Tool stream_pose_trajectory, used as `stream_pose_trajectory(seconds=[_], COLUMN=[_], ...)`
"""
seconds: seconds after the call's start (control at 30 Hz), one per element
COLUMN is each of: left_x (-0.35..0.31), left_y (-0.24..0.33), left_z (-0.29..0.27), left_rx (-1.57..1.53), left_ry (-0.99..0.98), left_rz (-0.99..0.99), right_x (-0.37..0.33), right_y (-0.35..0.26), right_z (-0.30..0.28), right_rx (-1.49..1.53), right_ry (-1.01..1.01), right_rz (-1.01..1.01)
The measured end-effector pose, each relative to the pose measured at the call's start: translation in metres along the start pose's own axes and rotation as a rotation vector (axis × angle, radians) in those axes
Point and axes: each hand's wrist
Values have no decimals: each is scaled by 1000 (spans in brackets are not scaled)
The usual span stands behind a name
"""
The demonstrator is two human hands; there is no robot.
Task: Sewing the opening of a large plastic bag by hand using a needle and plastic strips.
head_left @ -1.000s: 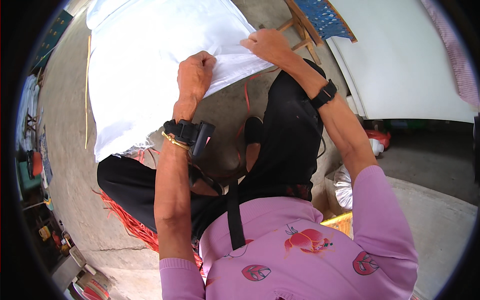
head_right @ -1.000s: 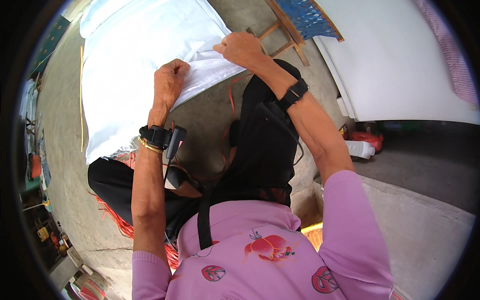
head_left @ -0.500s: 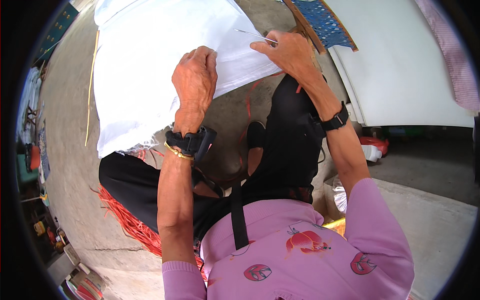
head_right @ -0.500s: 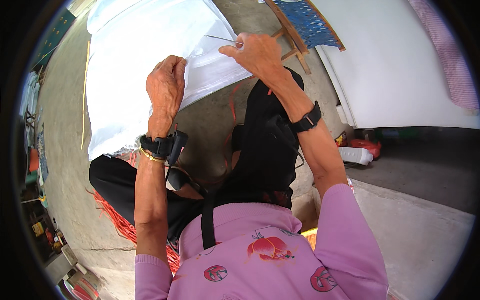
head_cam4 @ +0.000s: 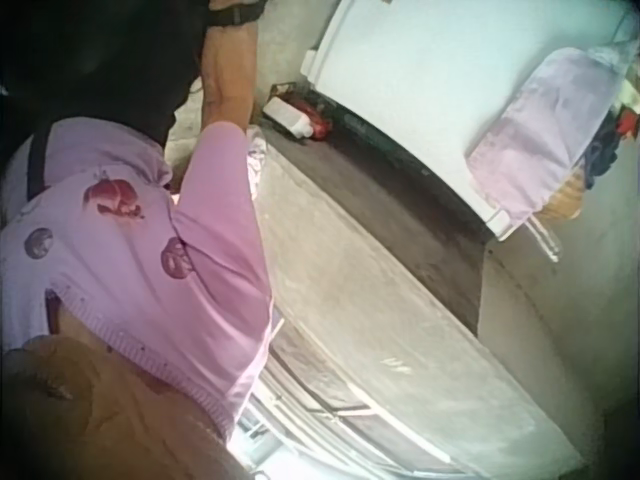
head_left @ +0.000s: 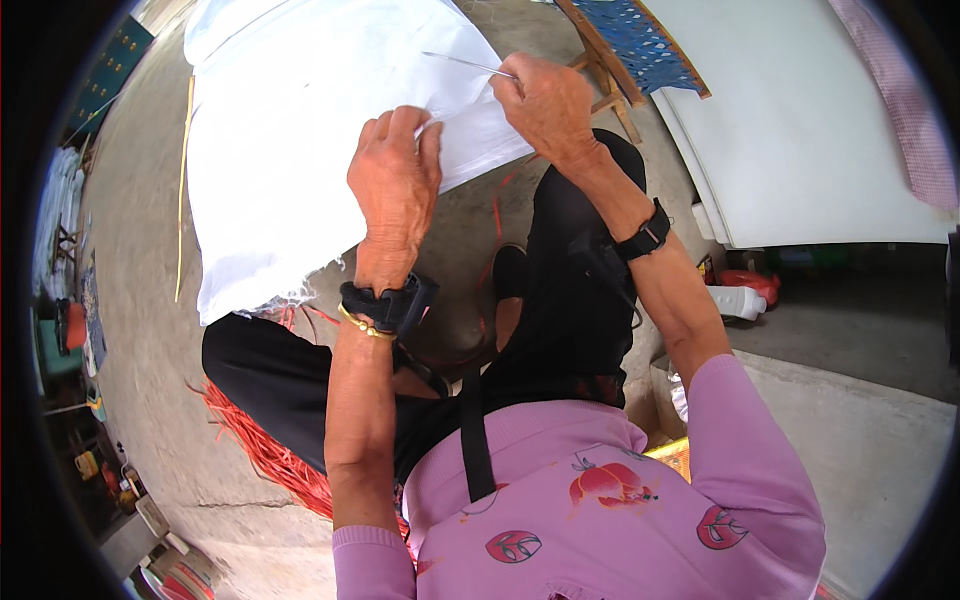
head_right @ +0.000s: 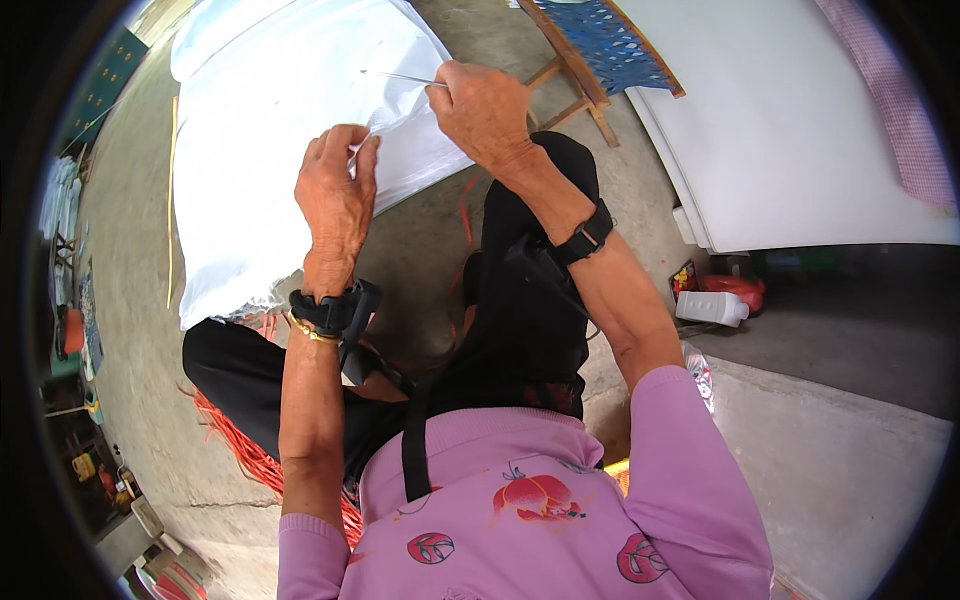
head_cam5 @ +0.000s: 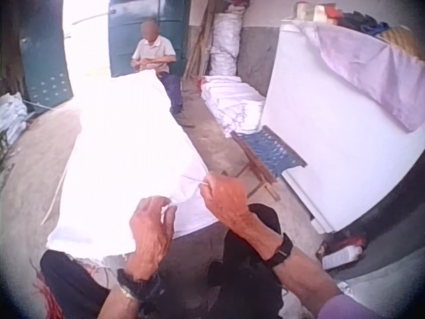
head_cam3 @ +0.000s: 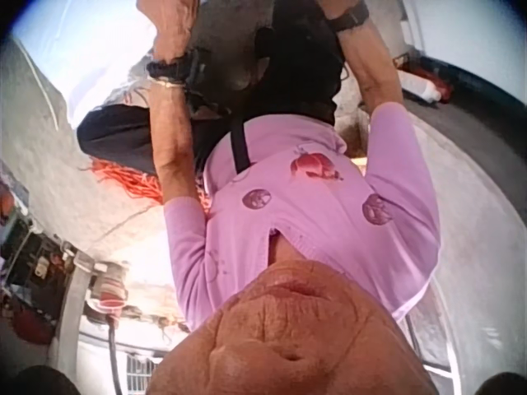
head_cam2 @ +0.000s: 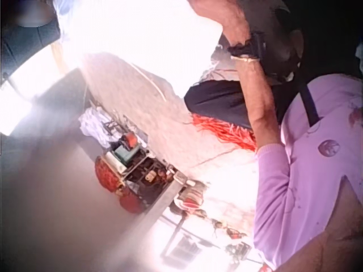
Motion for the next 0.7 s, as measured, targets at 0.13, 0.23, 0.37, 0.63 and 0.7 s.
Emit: stream_pose_trajectory(seconds=[0.13,0.23,0.37,0.63,0.7], left_x=[10,14,11,20,18], left_y=[12,13,13,8,7], left_z=[14,16,10,6,6], left_rx=[95,122,78,-22,-47], left_ry=[76,14,28,-39,-6], left_rz=[131,-6,20,-369,-363], right_x=[-5,-6,-8,-7,-8], right_y=[-13,-11,-6,-18,-24], right_z=[-5,-6,-7,-17,-18], right_rx=[68,45,125,338,353], right_ry=[13,20,-59,-69,-107], right_rz=[-93,-93,101,74,83])
Point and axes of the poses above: each hand's wrist, its own x-axis towards the middle knuckle, its own z-axis out of the palm, y = z × x
